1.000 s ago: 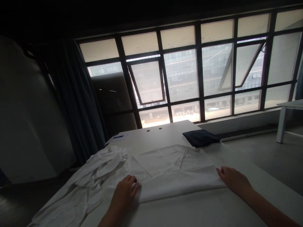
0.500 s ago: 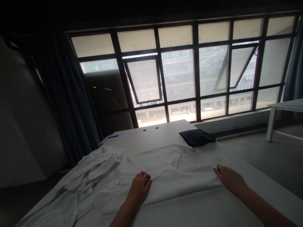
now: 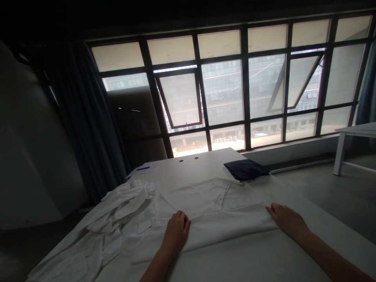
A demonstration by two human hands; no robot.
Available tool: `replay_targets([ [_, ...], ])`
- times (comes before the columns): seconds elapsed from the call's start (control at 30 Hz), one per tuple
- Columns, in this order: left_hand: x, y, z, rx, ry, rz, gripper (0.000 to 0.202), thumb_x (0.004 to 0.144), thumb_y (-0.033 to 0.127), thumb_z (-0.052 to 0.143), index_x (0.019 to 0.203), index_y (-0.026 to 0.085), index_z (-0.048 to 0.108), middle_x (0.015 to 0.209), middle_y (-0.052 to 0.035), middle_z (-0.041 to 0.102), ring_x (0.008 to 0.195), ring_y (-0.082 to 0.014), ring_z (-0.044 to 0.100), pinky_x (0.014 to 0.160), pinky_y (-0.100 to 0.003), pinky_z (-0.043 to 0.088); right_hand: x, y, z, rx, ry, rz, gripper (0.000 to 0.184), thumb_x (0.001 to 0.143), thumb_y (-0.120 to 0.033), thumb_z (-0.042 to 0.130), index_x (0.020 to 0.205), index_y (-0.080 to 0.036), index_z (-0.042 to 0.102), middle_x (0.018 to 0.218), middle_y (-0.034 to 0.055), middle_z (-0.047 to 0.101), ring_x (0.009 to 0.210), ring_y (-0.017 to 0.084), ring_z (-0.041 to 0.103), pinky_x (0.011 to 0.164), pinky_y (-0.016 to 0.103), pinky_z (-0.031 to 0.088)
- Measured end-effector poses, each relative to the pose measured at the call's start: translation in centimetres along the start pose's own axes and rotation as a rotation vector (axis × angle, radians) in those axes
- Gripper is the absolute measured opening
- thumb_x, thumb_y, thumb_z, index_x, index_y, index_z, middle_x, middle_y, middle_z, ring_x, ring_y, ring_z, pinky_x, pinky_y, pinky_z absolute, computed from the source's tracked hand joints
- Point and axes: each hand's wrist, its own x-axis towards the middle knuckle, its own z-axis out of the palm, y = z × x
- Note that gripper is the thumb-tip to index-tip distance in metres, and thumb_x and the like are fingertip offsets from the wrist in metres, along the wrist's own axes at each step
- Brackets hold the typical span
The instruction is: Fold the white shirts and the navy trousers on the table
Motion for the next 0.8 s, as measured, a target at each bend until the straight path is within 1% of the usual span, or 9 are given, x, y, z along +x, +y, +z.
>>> replay_targets([
  [0.1, 0.0, 0.2, -0.1, 0.022, 0.005, -0.009, 0.013, 0.096, 0.024, 0.050, 0.092, 0.020, 0.061, 0.098, -0.0068, 0.063, 0.095, -0.0239, 0.058, 0.083, -0.034, 0.041, 0.0, 0.0, 0.0, -0.010, 0.009, -0.008, 0.040, 0.101, -0.046, 0.031, 0.083, -0.022, 0.059, 0.086, 0.0099, 0.072, 0.080, 0.027, 0.068, 0.063, 0.034, 0.038],
  [0.2, -0.2, 0.8, -0.9, 0.030, 0.011, 0.020, 0.017, 0.097, 0.024, 0.046, 0.098, 0.021, 0.062, 0.104, -0.0081, 0.064, 0.099, -0.0246, 0.059, 0.088, -0.037, 0.042, -0.1, 0.0, 0.1, -0.004, 0.015, -0.010, 0.040, 0.101, -0.045, 0.032, 0.082, -0.023, 0.058, 0.085, 0.0097, 0.071, 0.079, 0.027, 0.068, 0.062, 0.033, 0.038],
  [0.27, -0.4, 1.4, -1.4, 0.010, -0.002, 0.117, 0.022, 0.099, 0.025, 0.043, 0.106, 0.023, 0.064, 0.114, -0.0089, 0.065, 0.107, -0.0248, 0.059, 0.096, -0.039, 0.041, -0.1, -0.1, 0.1, 0.004, 0.018, -0.008, 0.038, 0.101, -0.045, 0.034, 0.082, -0.022, 0.058, 0.084, 0.0094, 0.071, 0.077, 0.026, 0.068, 0.061, 0.033, 0.038],
  [0.33, -0.7, 2.1, -1.6, -0.028, -0.041, 0.257, 0.027, 0.100, 0.031, 0.044, 0.119, 0.026, 0.063, 0.130, -0.0086, 0.062, 0.121, -0.0257, 0.055, 0.107, -0.041, 0.038, -0.1, -0.1, 0.0, 0.007, 0.013, 0.002, 0.036, 0.100, -0.044, 0.035, 0.083, -0.022, 0.058, 0.083, 0.0090, 0.070, 0.076, 0.026, 0.067, 0.060, 0.033, 0.037],
  [0.43, -1.3, 3.1, -0.8, -0.060, -0.158, 0.366, 0.048, 0.101, 0.047, 0.043, 0.147, 0.031, 0.046, 0.156, -0.0044, 0.043, 0.144, -0.0273, 0.036, 0.118, -0.046, 0.029, -0.2, -0.4, -0.6, -0.002, 0.054, 0.011, 0.031, 0.099, -0.041, 0.037, 0.086, -0.022, 0.058, 0.084, 0.0092, 0.070, 0.075, 0.025, 0.066, 0.060, 0.033, 0.037],
  [0.53, -1.6, 3.5, 0.3, -0.052, -0.291, 0.354, 0.059, 0.103, 0.054, 0.035, 0.157, 0.033, 0.027, 0.165, -0.0010, 0.023, 0.152, -0.0274, 0.020, 0.123, -0.050, 0.019, -0.4, -1.7, -1.6, -0.023, 0.236, -0.082, 0.031, 0.100, -0.037, 0.035, 0.092, -0.020, 0.059, 0.092, 0.0117, 0.068, 0.083, 0.026, 0.063, 0.069, 0.036, 0.041],
  [0.63, -1.5, 3.6, 0.8, -0.059, -0.335, 0.345, 0.062, 0.103, 0.057, 0.033, 0.159, 0.034, 0.020, 0.166, -0.0003, 0.016, 0.153, -0.0269, 0.013, 0.125, -0.051, 0.012, -1.4, -5.1, -2.3, 0.005, 0.346, -0.300, 0.030, 0.100, -0.033, 0.037, 0.096, -0.018, 0.063, 0.098, 0.0133, 0.066, 0.093, 0.027, 0.060, 0.086, 0.042, 0.042],
  [0.7, -1.4, 3.5, 0.8, -0.063, -0.337, 0.344, 0.064, 0.102, 0.058, 0.034, 0.159, 0.034, 0.018, 0.166, -0.0003, 0.014, 0.153, -0.0270, 0.011, 0.125, -0.052, 0.011, -2.6, -8.7, -2.0, 0.072, 0.303, -0.509, 0.026, 0.098, -0.029, 0.041, 0.100, -0.020, 0.066, 0.106, 0.0126, 0.067, 0.101, 0.027, 0.059, 0.095, 0.044, 0.040],
  [0.8, -1.3, 3.4, 0.9, -0.060, -0.336, 0.345, 0.065, 0.102, 0.058, 0.034, 0.159, 0.034, 0.016, 0.166, -0.0003, 0.014, 0.153, -0.0273, 0.011, 0.125, -0.053, 0.011, -4.6, -15.6, -0.6, 0.161, 0.169, -0.783, 0.029, 0.095, -0.028, 0.049, 0.118, -0.022, 0.065, 0.126, 0.0107, 0.065, 0.118, 0.028, 0.055, 0.109, 0.046, 0.033],
])
